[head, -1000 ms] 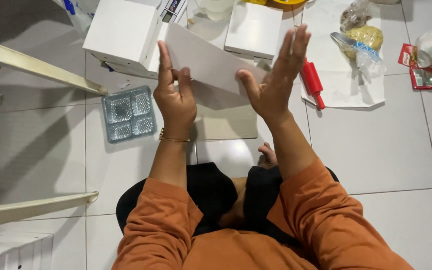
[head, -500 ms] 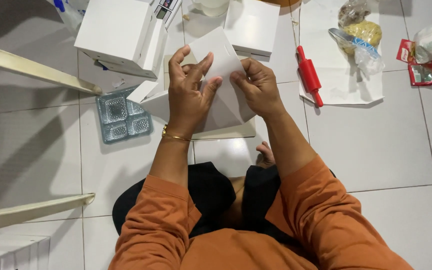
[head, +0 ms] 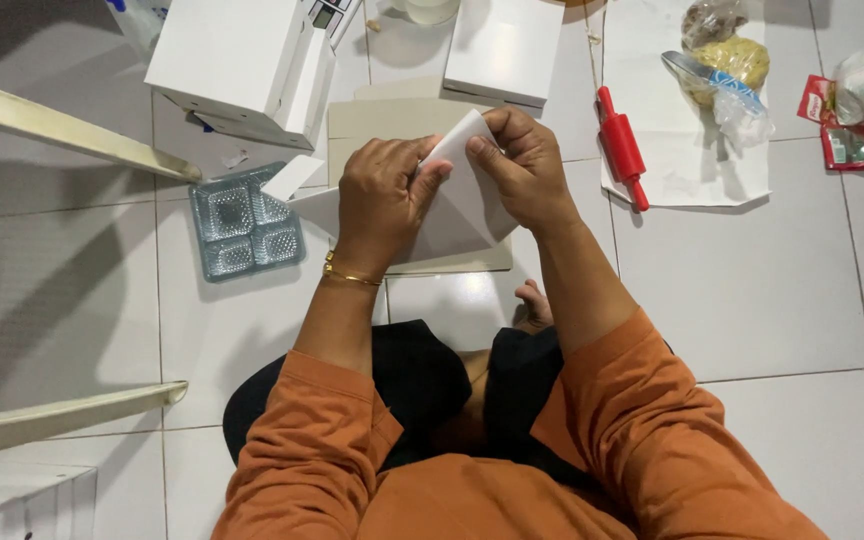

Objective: The person sits on the floor and folds white cardboard pieces into box shapes. They manipulate the flaps and edges to form the structure, then place the assembled boxes on the floor.

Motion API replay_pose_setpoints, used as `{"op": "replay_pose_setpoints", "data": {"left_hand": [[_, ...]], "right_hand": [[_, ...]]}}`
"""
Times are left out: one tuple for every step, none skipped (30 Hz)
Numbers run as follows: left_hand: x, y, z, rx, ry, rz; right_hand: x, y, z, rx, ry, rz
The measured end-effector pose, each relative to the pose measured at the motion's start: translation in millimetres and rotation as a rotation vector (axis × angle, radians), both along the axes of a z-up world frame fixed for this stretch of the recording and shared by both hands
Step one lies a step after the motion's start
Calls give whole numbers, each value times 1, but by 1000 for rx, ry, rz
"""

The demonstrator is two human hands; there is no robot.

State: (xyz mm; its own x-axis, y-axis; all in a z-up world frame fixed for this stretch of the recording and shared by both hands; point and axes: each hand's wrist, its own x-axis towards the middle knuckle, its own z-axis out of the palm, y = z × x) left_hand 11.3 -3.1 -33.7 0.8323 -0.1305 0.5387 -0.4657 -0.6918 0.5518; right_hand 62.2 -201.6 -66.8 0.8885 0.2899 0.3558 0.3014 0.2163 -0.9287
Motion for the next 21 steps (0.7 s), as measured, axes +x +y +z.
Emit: {"op": "replay_pose_setpoints", "data": {"left_hand": [[-2, 6, 4, -1, 2, -1], [-4, 12, 8, 49, 0, -18], [-5, 17, 13, 98, -2, -34], [-6, 21, 8, 99, -1, -35], [-6, 24, 4, 104, 27, -9], [-6, 28, 0, 108, 55, 17], [-7, 28, -1, 110, 55, 18], [-8, 28, -2, 85, 66, 7], [-10, 27, -3, 60, 77, -3], [-11, 28, -4, 57, 77, -3], [-12, 29, -6, 10, 126, -17], [-12, 30, -7, -38, 175, -31], [-11, 31, -7, -40, 174, -32], [-11, 32, -6, -32, 189, -54], [-11, 34, -6, -24, 204, -76], [-13, 35, -2, -26, 206, -78], [-14, 37, 3, -49, 221, -88], [-16, 39, 7, -72, 237, -96], [-16, 40, 8, -74, 238, -94], [-17, 41, 9, -129, 251, -98], [-18, 43, 9, -184, 263, -101]], "right_hand": [[1, 0, -2, -1, 2, -1], [3, -1, -4, 30, 21, -7], [4, -1, -6, 61, 39, -13], [4, -1, -8, 62, 40, -13], [5, -1, -10, 80, 69, -20], [6, 0, -11, 98, 98, -25], [6, 1, -14, 100, 97, -25], [6, 0, -17, 102, 87, -10], [6, 1, -21, 103, 77, 5], [2, 1, -11, 101, 78, 5], [-3, 1, -1, 23, -5, -13], [-7, 2, 9, -55, -89, -32], [-9, 2, 15, -58, -89, -33], [-11, 2, 21, -131, -155, -18], [-14, 3, 27, -204, -220, -3], [-11, 3, 24, -205, -218, -3], [-9, 3, 21, -156, -193, 13], [-6, 3, 18, -106, -167, 32], [-5, 3, 15, -107, -166, 34], [-5, 3, 12, -99, -127, 68], [-5, 3, 9, -91, -88, 102]]}}
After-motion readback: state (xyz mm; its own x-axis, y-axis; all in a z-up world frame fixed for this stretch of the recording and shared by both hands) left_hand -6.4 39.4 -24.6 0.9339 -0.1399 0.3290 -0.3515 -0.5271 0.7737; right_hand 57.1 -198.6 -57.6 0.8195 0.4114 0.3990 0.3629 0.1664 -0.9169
